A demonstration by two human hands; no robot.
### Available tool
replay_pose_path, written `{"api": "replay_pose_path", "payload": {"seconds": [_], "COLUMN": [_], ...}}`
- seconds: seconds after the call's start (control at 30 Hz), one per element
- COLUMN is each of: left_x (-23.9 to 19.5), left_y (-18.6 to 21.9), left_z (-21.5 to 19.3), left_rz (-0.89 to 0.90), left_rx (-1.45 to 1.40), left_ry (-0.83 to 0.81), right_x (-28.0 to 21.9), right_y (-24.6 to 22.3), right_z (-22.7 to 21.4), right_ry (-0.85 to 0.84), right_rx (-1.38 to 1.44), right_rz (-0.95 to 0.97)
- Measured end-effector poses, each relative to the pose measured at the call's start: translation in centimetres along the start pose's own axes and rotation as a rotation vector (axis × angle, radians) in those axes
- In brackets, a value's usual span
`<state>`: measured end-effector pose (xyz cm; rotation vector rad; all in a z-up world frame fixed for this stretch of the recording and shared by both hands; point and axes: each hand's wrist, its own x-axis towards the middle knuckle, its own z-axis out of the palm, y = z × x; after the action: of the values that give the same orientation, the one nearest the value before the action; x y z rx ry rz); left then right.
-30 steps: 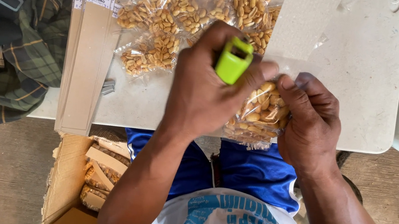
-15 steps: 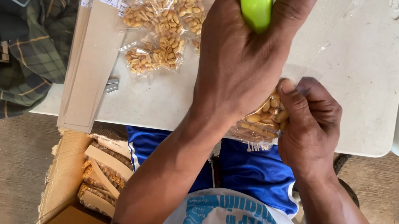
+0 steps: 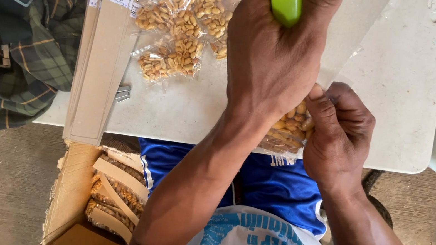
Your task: The person seals small transparent bags of peanuts using a green handheld heat sealer. They pick up each bag, press the sealer along the top edge, and place the sealed bag on the table. The process is repeated for multiple bags.
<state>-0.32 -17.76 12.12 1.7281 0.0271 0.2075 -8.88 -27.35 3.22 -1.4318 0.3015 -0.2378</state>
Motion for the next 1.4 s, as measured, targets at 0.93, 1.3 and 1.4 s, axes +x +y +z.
{"api": "replay_pose_path", "payload": {"seconds": [0.93,1.3,1.4], "left_x": [7.6,3.6,2.7], "left_y": [-18.8,-17.8,-20.1], "left_z": [-13.0,-14.0,-13.7], "left_rz": [0.270,-0.191,-0.094], "left_rx": [0.930,1.215,1.153], "left_ry": [-0.416,-0.078,-0.018], "right_x": [5.4,4.6,4.8], "right_y": [4.9,4.5,4.9], "right_z": [-4.1,-3.9,-3.2], "right_ry": [0.118,0.050,0.011], "right_rx": [0.319,0.279,0.284], "right_rz": [-0.047,-0.062,-0.049]}}
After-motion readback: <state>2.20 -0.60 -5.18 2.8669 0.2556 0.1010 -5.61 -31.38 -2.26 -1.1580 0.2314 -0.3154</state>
